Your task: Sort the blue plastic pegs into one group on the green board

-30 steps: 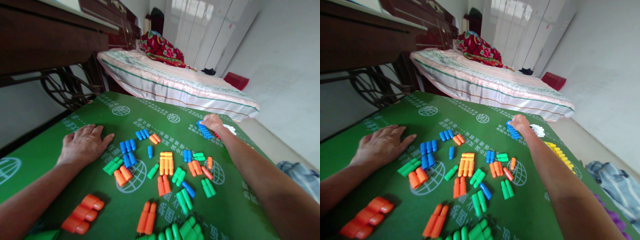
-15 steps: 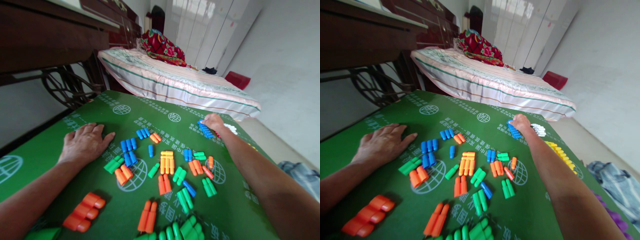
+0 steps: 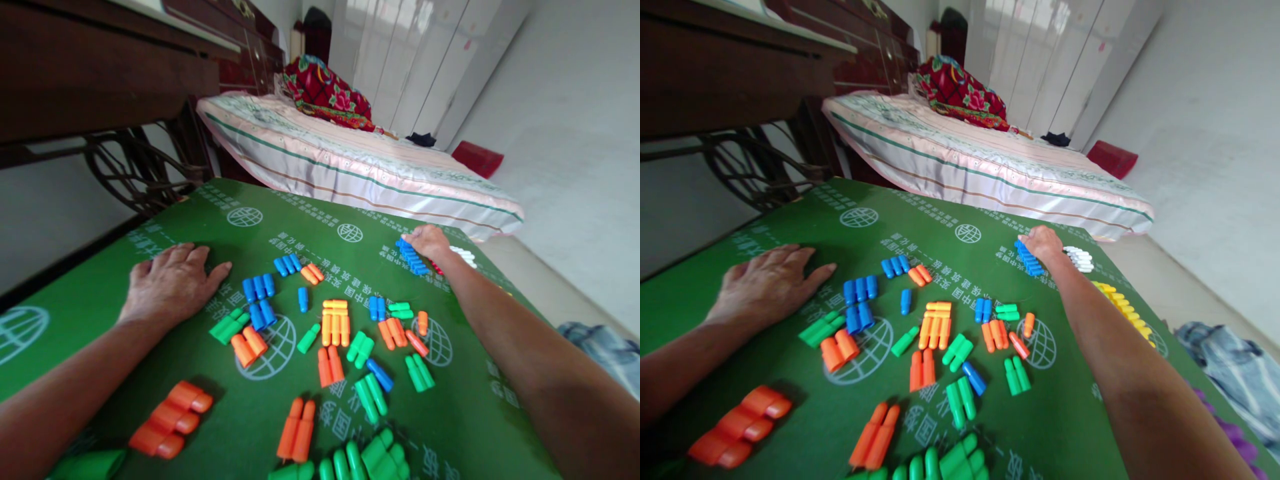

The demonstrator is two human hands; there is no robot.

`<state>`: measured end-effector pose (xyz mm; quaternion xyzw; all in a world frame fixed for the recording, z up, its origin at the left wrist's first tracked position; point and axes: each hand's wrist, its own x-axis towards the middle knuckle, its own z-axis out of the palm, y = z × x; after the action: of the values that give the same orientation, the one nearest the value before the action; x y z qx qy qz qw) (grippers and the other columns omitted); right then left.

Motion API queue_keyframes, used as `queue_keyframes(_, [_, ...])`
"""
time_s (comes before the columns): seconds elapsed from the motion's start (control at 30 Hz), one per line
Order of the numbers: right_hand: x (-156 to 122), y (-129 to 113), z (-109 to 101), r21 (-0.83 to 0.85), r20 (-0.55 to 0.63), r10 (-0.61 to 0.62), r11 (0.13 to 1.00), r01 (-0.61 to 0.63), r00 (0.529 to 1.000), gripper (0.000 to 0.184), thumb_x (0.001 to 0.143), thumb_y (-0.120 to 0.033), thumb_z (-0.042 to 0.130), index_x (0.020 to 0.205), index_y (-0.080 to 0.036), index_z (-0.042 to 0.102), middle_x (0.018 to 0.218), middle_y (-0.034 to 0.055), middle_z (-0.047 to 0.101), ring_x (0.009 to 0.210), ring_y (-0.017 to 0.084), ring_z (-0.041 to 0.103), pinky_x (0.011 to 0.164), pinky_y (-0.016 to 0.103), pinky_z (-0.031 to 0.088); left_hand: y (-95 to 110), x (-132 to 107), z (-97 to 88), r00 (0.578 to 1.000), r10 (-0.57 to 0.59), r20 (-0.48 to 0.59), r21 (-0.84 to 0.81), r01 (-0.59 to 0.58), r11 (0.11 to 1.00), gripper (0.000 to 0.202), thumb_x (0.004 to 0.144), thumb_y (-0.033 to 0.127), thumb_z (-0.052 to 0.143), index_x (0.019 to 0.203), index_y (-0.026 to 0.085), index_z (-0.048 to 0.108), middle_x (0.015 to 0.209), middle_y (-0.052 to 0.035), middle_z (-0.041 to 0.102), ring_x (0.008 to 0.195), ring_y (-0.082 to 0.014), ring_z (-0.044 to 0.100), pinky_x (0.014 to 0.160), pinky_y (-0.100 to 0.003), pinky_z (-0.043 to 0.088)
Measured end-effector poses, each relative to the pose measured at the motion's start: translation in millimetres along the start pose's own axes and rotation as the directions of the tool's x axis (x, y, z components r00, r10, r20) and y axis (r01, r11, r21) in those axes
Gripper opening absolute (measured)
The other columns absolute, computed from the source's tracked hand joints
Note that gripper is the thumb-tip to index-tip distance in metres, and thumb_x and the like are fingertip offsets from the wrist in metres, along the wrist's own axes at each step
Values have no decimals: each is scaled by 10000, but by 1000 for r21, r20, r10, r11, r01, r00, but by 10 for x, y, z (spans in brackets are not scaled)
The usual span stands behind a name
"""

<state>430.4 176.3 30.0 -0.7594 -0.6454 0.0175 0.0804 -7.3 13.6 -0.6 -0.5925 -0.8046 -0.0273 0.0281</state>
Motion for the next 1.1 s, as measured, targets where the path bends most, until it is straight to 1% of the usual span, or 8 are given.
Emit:
queue_keyframes(0.33, [-145,-100,-150,-62,-115,-19,998,12,993,275,858,-464,588,899,-230,726,980,86,733,925,258,668,703,308,458,-17,14,33,1000,7,-6,-9,-7,1000,743,903,607,168,1384,107,434,1506,-172,394,1394,-354,323,1104,-575,308])
queue_keyframes(0.4, [-302,-158,-191,-5,-114,-90,996,90,989,209,838,-403,611,858,-229,724,895,59,731,840,230,667,668,289,445,-20,13,32,1000,10,-13,-8,-10,1000,741,904,604,161,1380,109,438,1507,-175,392,1392,-353,325,1103,-571,309])
queue_keyframes(0.47, [-520,-215,-207,121,-11,-209,970,209,978,161,813,-354,626,805,-220,715,775,22,707,720,186,642,609,260,422,-18,11,29,1000,9,-9,-5,-9,1000,741,903,603,159,1381,110,436,1508,-174,390,1393,-349,324,1104,-564,310])
queue_keyframes(0.57, [-918,-301,-206,278,206,-411,895,350,888,161,779,-361,653,767,-209,703,635,-22,646,594,141,577,541,237,373,-8,8,22,1000,10,-6,-11,-10,1000,743,902,600,159,1384,105,433,1505,-174,393,1393,-348,324,1102,-564,310])
queue_keyframes(0.63, [-1186,-364,-223,270,268,-479,870,413,836,154,755,-369,681,777,-219,708,618,-36,635,568,129,548,528,236,337,2,3,16,1000,15,-12,-15,-15,1000,742,902,598,163,1384,102,432,1505,-173,394,1393,-351,322,1102,-569,307])
queue_keyframes(0.83, [-1847,-534,-397,99,324,-558,823,560,764,108,787,-368,669,719,-284,681,655,-30,669,591,145,553,543,262,275,-4,-7,21,1000,12,-13,-10,-12,1000,706,916,572,184,1380,103,435,1506,-174,392,1394,-348,321,1103,-571,306])
queue_keyframes(0.97, [-2174,-545,-445,80,471,-601,758,648,645,142,802,-398,660,702,-298,673,755,13,723,705,199,633,575,289,306,-17,1,30,1000,13,-14,-13,-13,1000,721,912,590,179,1379,106,439,1505,-175,394,1393,-349,321,1104,-571,306])
queue_keyframes(1.1, [-2333,-506,-405,50,532,-555,774,631,639,153,865,-345,563,822,-283,695,876,74,742,808,244,667,626,321,364,4,7,2,1000,7,3,-17,-7,1000,747,899,601,159,1387,103,428,1512,-167,387,1398,-347,315,1107,-569,302])
